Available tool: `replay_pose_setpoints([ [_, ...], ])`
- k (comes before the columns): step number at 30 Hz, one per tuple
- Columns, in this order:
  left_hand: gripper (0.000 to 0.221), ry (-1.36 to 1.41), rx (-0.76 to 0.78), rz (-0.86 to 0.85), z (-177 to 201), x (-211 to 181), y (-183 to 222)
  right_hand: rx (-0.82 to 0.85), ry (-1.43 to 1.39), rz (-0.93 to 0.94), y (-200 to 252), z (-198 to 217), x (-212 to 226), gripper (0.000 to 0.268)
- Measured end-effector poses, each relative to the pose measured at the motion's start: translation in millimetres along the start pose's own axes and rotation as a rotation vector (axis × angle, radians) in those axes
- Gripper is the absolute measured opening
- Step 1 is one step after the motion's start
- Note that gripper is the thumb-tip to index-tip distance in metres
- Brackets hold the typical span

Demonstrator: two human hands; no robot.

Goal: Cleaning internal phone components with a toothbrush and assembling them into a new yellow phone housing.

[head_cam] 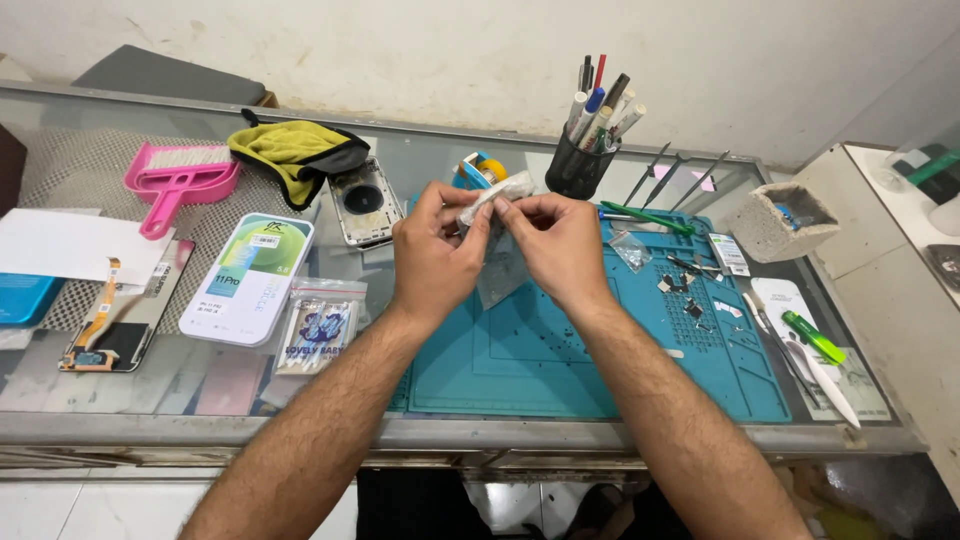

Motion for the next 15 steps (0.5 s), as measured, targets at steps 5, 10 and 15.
replay_pose_setpoints([
  [5, 0.012, 0.067, -0.005, 0.015, 2.8, 4.3, -3.5, -0.038, 0.064, 0.089, -0.1, 17.6, 7.8, 0.034],
  [10, 0.013, 0.108, -0.028, 0.035, 5.0, 10.4, -6.2, 0.003, 0.063, 0.111, -3.8, 23.6, 7.0, 0.043],
  [15, 0.012, -0.075, -0.22, -0.04, 35.5, 13.7, -18.7, 0.169, 0.251, -0.042, -16.5, 37.6, -4.7, 0.04],
])
Point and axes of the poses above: each hand's wrist, its own y-axis away from the middle knuckle, its own z-axis out of the back of the hand, x = y × z, the point moved 9 cm from there along -y, towards the middle knuckle, and after that the axes turned 15 degrees about -y, right-handed, at the moved point
